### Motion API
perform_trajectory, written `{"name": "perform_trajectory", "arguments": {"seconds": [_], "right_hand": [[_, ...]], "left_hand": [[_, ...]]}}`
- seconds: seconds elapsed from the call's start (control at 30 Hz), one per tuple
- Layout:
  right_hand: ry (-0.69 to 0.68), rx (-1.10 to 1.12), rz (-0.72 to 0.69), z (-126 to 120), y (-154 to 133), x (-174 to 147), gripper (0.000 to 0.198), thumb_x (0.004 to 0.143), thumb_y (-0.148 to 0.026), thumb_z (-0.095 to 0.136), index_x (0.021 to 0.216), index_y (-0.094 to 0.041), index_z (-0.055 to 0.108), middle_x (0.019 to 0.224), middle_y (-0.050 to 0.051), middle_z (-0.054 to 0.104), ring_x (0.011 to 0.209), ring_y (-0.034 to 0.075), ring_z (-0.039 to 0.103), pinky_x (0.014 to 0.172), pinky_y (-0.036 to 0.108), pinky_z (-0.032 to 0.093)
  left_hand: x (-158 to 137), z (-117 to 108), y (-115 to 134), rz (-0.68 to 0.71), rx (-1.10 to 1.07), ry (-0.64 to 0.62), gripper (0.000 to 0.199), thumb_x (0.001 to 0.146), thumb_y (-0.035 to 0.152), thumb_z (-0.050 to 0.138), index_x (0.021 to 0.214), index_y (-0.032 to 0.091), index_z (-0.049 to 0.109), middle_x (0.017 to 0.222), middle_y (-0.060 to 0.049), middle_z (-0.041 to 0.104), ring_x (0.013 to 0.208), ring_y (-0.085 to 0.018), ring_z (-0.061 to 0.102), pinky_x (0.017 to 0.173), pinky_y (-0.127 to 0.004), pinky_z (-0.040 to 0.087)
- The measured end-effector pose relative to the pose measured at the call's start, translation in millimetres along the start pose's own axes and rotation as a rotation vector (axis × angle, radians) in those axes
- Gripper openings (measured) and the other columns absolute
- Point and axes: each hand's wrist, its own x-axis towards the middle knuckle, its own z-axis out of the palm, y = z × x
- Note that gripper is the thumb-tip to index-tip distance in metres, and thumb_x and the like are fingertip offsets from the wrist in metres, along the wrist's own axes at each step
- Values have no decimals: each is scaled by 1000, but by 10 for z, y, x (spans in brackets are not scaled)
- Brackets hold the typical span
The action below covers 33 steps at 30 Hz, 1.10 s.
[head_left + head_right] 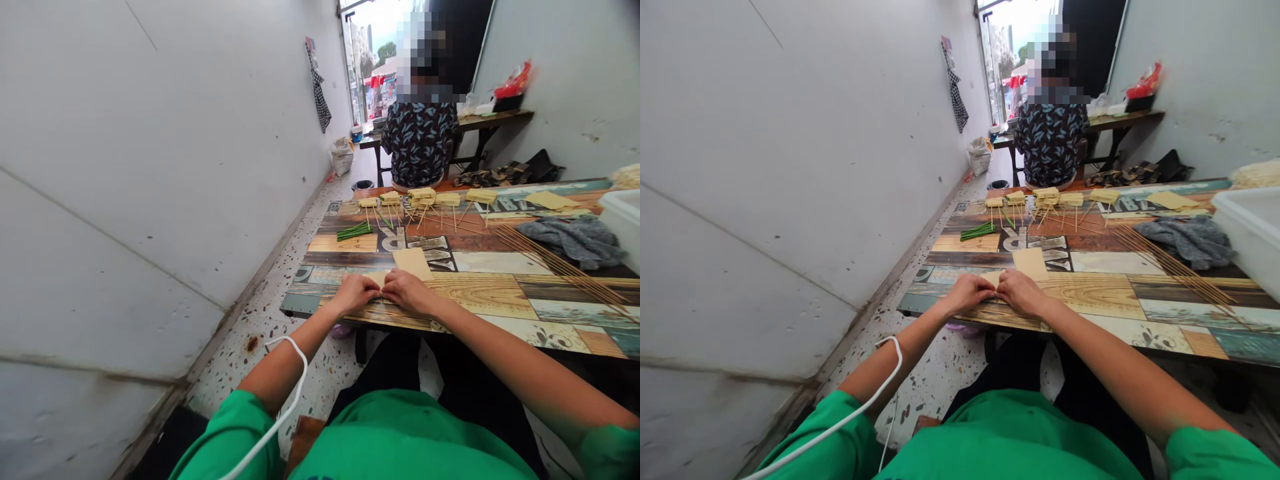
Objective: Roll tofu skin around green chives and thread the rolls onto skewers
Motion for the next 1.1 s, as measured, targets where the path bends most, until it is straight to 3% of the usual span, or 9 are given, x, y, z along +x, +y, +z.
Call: {"name": "perform_trajectory", "arguments": {"seconds": [0.17, 0.33, 0.53, 0.7, 0.8, 0.97, 1.1], "right_hand": [[-31, 28, -7, 11, 74, 34, 23, 89, -21, 59, 72, -17, 74, 76, 6, 64, 74, 16, 54, 69, 27, 38], [-73, 110, 17, -50, 106, 93, 16, 85, -18, 63, 74, -16, 75, 72, 4, 63, 73, 15, 56, 69, 25, 41], [-84, 99, 19, -63, 118, 91, 16, 86, -19, 63, 76, -16, 75, 74, 4, 65, 72, 14, 56, 69, 24, 40], [83, -205, -57, 79, 29, -63, 27, 95, -25, 52, 82, -14, 72, 83, 9, 64, 80, 18, 52, 73, 30, 36], [95, -326, -108, 135, -15, -98, 23, 94, -21, 51, 84, -13, 71, 81, 10, 62, 82, 20, 49, 74, 31, 34], [16, -246, -84, 75, 46, 3, 29, 97, -24, 48, 81, -14, 71, 79, 8, 62, 79, 18, 47, 73, 30, 32], [-50, -179, -27, 26, 88, 51, 30, 95, -24, 52, 71, -15, 70, 83, 8, 61, 78, 16, 46, 72, 29, 31]], "left_hand": [[-203, 166, 56, 120, 231, 274, 11, 87, 30, 68, 86, 22, 74, 80, -5, 73, 83, -21, 59, 79, -37, 31], [-262, 273, 75, 218, 366, 384, 18, 93, 29, 59, 81, 20, 68, 85, -3, 68, 87, -20, 54, 79, -38, 27], [-202, 287, 46, 195, 403, 286, 20, 95, 29, 57, 80, 20, 67, 79, -3, 65, 86, -19, 51, 77, -36, 27], [-163, 205, 64, 166, 376, 195, 24, 97, 27, 52, 83, 21, 70, 84, -3, 68, 89, -19, 54, 80, -37, 27], [-140, 172, 73, 143, 356, 155, 27, 97, 26, 52, 78, 21, 70, 86, -4, 69, 89, -19, 55, 79, -37, 27], [-204, 221, 91, 128, 383, 243, 15, 96, 27, 55, 91, 20, 68, 87, -4, 69, 91, -21, 55, 81, -38, 27], [-219, 256, 73, 149, 388, 307, 20, 97, 26, 52, 87, 22, 69, 89, -3, 69, 93, -20, 55, 85, -39, 25]]}}
